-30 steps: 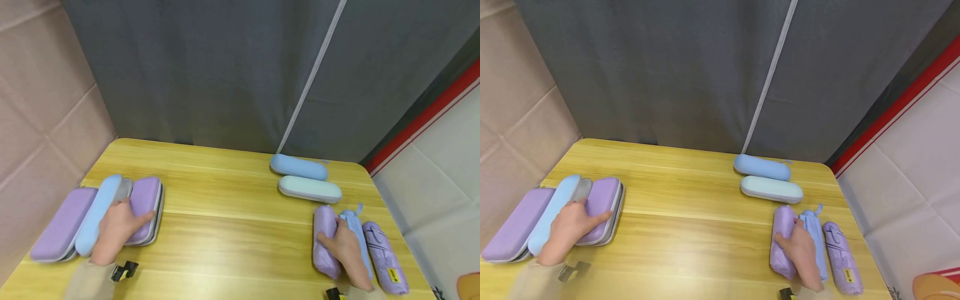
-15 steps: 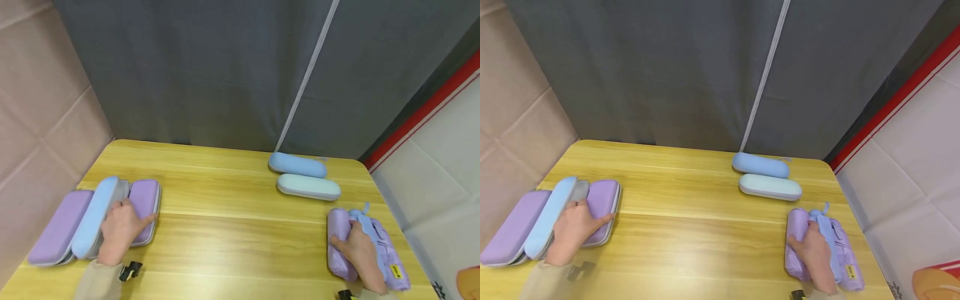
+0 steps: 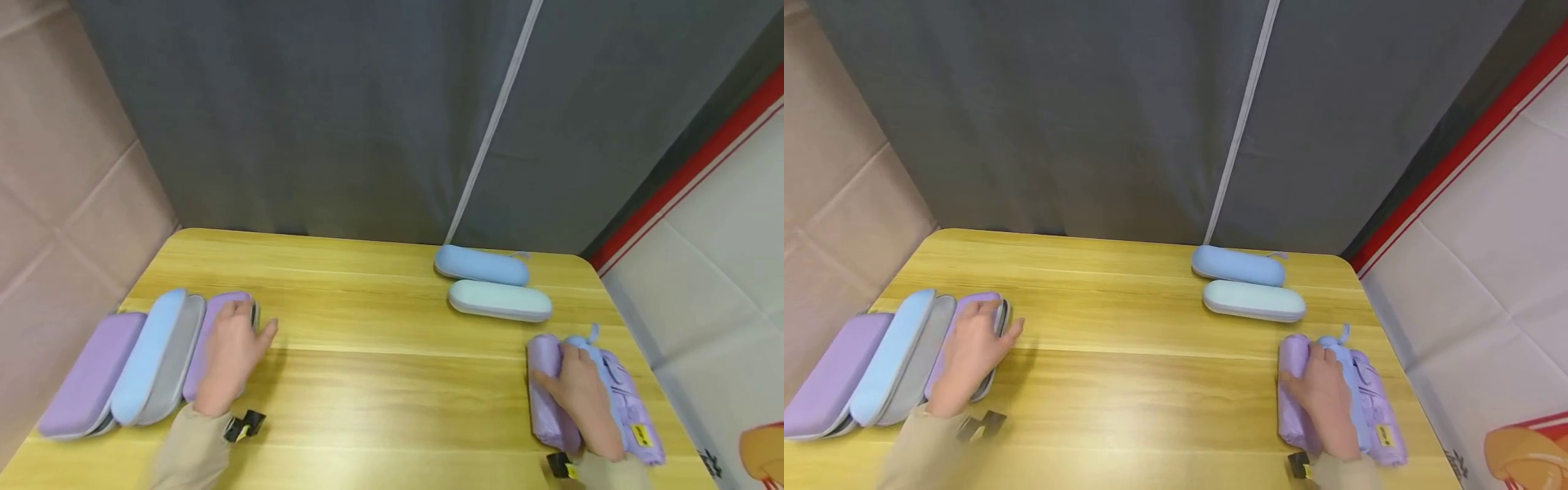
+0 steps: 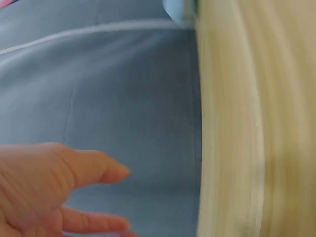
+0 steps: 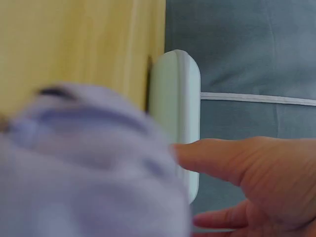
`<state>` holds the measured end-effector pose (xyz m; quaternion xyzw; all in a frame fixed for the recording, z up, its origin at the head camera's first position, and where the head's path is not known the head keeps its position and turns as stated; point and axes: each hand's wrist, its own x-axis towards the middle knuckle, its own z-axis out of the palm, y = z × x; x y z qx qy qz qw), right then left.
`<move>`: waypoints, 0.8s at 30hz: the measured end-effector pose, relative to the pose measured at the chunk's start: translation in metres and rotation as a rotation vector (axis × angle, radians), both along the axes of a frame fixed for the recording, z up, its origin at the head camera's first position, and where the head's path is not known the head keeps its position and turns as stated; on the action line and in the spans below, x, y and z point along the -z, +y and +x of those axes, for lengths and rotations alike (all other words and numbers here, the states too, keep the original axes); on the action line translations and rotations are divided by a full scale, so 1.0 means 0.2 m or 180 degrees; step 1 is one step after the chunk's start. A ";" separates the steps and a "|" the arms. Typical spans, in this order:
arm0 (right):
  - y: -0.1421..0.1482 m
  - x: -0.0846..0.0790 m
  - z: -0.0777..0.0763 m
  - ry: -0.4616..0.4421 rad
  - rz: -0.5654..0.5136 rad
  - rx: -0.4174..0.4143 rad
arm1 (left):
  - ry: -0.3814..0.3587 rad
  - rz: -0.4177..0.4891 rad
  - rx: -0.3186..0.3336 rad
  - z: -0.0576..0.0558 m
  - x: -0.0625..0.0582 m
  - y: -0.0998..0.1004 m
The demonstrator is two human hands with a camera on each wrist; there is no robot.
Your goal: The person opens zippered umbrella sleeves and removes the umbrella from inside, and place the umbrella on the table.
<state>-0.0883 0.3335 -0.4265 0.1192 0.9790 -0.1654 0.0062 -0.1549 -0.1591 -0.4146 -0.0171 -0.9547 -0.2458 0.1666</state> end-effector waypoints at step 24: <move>0.11 -0.11 -0.44 -0.0160 -0.0484 -0.0364 | -0.2032 0.3337 0.1177 -0.49 0.25 1.16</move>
